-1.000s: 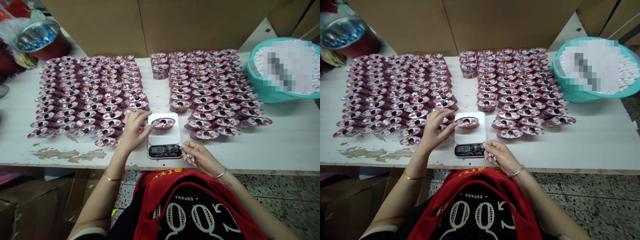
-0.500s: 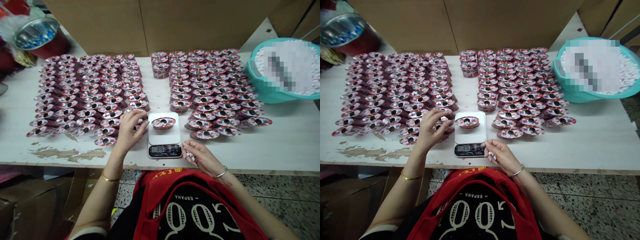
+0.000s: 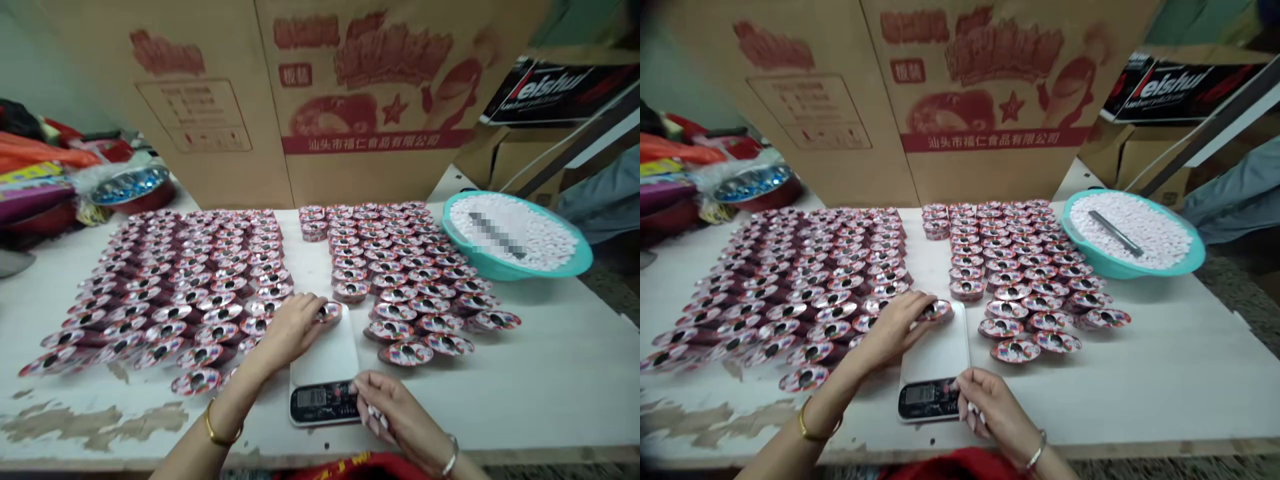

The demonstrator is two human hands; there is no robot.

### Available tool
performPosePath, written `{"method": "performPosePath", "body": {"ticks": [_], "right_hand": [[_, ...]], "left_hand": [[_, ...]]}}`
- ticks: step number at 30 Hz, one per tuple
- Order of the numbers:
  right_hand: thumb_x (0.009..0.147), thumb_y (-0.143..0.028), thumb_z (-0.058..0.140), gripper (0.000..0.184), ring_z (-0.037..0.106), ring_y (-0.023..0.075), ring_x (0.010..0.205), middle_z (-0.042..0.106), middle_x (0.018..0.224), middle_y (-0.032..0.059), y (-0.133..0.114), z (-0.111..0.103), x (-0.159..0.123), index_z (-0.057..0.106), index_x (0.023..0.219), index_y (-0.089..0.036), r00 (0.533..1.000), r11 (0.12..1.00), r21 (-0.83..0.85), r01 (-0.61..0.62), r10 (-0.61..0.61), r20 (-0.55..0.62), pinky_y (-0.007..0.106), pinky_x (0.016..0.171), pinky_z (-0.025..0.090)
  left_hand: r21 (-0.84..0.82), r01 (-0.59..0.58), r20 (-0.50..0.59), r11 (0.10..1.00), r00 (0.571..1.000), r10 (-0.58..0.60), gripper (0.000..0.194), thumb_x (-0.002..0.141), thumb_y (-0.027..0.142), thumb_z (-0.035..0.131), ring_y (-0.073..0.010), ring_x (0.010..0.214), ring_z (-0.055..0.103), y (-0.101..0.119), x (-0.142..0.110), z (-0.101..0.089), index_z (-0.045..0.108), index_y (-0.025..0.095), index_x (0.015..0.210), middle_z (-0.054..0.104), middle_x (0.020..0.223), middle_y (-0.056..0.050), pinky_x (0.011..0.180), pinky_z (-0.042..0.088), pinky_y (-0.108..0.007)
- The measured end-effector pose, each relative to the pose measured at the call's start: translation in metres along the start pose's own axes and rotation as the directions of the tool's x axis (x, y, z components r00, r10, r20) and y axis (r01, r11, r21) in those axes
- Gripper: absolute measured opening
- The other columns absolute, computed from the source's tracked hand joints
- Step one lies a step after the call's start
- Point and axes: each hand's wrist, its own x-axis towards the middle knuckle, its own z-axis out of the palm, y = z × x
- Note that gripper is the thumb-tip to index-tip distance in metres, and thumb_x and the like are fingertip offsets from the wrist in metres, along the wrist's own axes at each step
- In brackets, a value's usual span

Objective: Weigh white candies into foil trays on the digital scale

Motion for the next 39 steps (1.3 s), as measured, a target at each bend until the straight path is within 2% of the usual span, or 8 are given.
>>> {"method": "performPosePath", "body": {"ticks": [3,7,13,17,22,28,33,39], "right_hand": [[0.07,-0.064,0.071,0.047,0.034,0.0025,0.038,0.056,0.058,0.0001,0.001,-0.005,0.004,0.063,0.081,-0.019,0.999,1.0,0.014,0.024,-0.025,0.031,0.013,0.034,0.015],[0.067,-0.068,0.071,0.051,0.032,0.002,0.035,0.056,0.058,-0.0001,0.003,-0.012,0.009,0.062,0.08,-0.02,0.998,1.0,0.022,0.016,-0.017,0.057,0.013,0.033,0.013],[0.071,-0.07,0.066,0.055,0.031,0.0012,0.038,0.056,0.06,-0.001,0.001,-0.014,0.006,0.058,0.085,-0.017,0.998,0.999,-0.04,0.01,-0.008,0.059,0.015,0.036,0.013],[0.074,-0.068,0.065,0.055,0.033,0.0015,0.043,0.056,0.064,-0.0014,-0.002,-0.019,0.0,0.055,0.086,-0.016,0.998,0.995,-0.098,-0.013,0.019,0.056,0.016,0.041,0.018],[0.077,-0.065,0.065,0.053,0.041,0.0037,0.049,0.056,0.066,-0.0004,-0.003,-0.022,0.0,0.057,0.092,-0.015,0.991,0.989,-0.149,-0.021,0.04,0.125,0.017,0.044,0.021],[0.078,-0.061,0.067,0.05,0.036,0.0018,0.045,0.055,0.066,-0.0018,-0.001,-0.008,-0.003,0.055,0.093,-0.015,0.982,0.991,-0.124,-0.048,0.069,0.173,0.016,0.041,0.017],[0.076,-0.059,0.069,0.049,0.037,0.0019,0.044,0.056,0.065,-0.0019,0.003,0.002,-0.013,0.054,0.09,-0.015,0.984,0.993,-0.119,-0.02,0.041,0.171,0.015,0.04,0.019],[0.073,-0.059,0.072,0.05,0.039,0.0023,0.047,0.055,0.064,-0.0022,0.004,-0.003,-0.027,0.055,0.089,-0.015,0.995,0.998,-0.07,0.001,0.006,0.099,0.015,0.042,0.02]], "left_hand": [[0.078,0.064,-0.125,0.995,0.991,-0.054,0.029,0.093,0.032,0.048,-0.0231,0.097,0.058,-0.041,0.047,-0.015,0.053,0.019,0.119,0.063,0.104,-0.009,0.083,0.045,-0.036],[0.183,0.147,-0.074,0.972,0.988,-0.136,0.03,0.088,0.032,0.057,-0.0237,0.098,0.059,-0.089,0.116,-0.01,0.058,0.019,0.115,0.064,0.105,-0.009,0.084,0.045,-0.034],[0.184,0.177,-0.04,0.967,0.984,-0.173,0.027,0.087,0.024,0.057,-0.0253,0.103,0.06,-0.109,0.163,0.013,0.061,0.015,0.113,0.063,0.11,-0.013,0.086,0.045,-0.036],[0.119,0.147,-0.036,0.982,0.989,-0.143,0.032,0.09,0.031,0.055,-0.0229,0.115,0.055,-0.098,0.118,-0.018,0.055,0.018,0.119,0.059,0.122,-0.01,0.096,0.042,-0.036],[0.027,0.031,-0.035,0.999,0.999,-0.03,0.022,0.088,0.035,0.057,-0.022,0.11,0.055,-0.049,-0.02,-0.066,0.056,0.02,0.103,0.061,0.117,-0.008,0.095,0.042,-0.038],[0.251,0.207,-0.037,0.946,0.978,-0.204,0.027,0.083,0.038,0.063,-0.0303,0.12,0.049,-0.01,-0.163,-0.026,0.061,0.022,0.105,0.057,0.127,-0.012,0.098,0.037,-0.047],[0.347,0.299,-0.147,0.889,0.953,-0.264,0.011,0.088,0.022,0.057,-0.031,0.129,0.042,-0.003,-0.177,0.006,0.066,0.023,0.095,0.053,0.135,-0.012,0.104,0.031,-0.051],[0.178,0.174,-0.186,0.968,0.972,-0.141,0.009,0.089,0.022,0.055,-0.0229,0.109,0.055,0.028,-0.132,-0.027,0.063,0.022,0.093,0.06,0.119,-0.009,0.093,0.041,-0.04]]}}
